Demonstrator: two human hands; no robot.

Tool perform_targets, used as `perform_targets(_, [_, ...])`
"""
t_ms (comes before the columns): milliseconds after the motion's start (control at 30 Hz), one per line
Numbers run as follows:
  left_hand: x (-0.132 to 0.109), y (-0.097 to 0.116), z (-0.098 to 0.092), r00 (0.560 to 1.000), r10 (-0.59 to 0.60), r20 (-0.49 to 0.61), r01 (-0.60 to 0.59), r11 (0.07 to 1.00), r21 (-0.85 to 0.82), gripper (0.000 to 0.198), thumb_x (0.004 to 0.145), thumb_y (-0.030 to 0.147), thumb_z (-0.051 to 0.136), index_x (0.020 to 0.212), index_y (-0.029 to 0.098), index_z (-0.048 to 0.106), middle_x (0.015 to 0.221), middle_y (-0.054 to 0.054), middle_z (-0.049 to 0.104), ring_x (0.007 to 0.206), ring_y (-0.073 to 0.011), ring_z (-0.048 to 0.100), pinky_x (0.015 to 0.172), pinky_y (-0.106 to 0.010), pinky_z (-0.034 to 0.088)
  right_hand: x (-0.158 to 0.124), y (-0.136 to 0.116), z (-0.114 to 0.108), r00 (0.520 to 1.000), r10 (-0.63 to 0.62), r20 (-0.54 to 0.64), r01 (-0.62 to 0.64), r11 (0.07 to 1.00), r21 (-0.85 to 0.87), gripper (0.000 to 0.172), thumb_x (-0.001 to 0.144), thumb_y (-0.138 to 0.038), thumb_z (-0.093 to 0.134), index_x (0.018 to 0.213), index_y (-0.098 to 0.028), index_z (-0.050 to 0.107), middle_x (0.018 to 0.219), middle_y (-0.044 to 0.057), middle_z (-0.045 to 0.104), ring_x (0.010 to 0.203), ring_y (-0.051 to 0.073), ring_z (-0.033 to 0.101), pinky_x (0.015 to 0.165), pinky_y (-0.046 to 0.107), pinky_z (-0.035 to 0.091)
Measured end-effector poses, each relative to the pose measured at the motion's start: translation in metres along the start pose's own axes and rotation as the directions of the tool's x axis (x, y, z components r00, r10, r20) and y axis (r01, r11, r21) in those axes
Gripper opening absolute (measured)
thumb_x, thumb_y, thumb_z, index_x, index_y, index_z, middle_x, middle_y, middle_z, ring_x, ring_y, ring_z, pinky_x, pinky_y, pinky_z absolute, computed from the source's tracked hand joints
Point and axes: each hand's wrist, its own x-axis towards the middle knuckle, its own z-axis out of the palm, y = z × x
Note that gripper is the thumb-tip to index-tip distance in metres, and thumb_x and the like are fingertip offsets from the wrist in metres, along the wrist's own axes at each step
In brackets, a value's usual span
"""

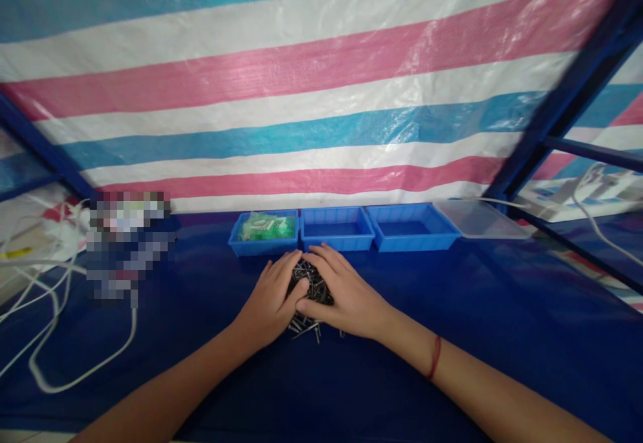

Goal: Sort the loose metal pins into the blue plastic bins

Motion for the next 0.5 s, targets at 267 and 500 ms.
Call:
perform_targets(267, [0.0,-0.004,-0.001,0.997,0.043,0.066,-0.042,0.999,-0.02,0.05,0.097,0.04,0.031,0.14,0.015,0.033,0.148,-0.013,0.035,0.138,-0.0265,0.028,0.111,-0.056,0.02,0.015,-0.008,-0.004,0.995,0.095,-0.041,-0.081,0.964,0.252,0.036,0.091,-0.041,0.049,0.12,-0.021,0.049,0.12,0.01,0.059,0.113,0.023,0.054,0.098,0.042,0.043])
perform_targets(500, [0.01,-0.013,0.003,0.984,0.015,-0.175,-0.062,0.962,-0.265,0.035,0.097,0.028,0.034,0.125,0.015,0.05,0.129,-0.011,0.055,0.125,-0.0199,0.046,0.109,-0.039,0.033,0.01,-0.003,-0.016,0.991,-0.024,-0.134,0.04,0.992,0.12,0.01,0.083,-0.014,0.051,0.084,-0.019,0.059,0.087,0.005,0.064,0.087,0.019,0.057,0.083,0.037,0.044])
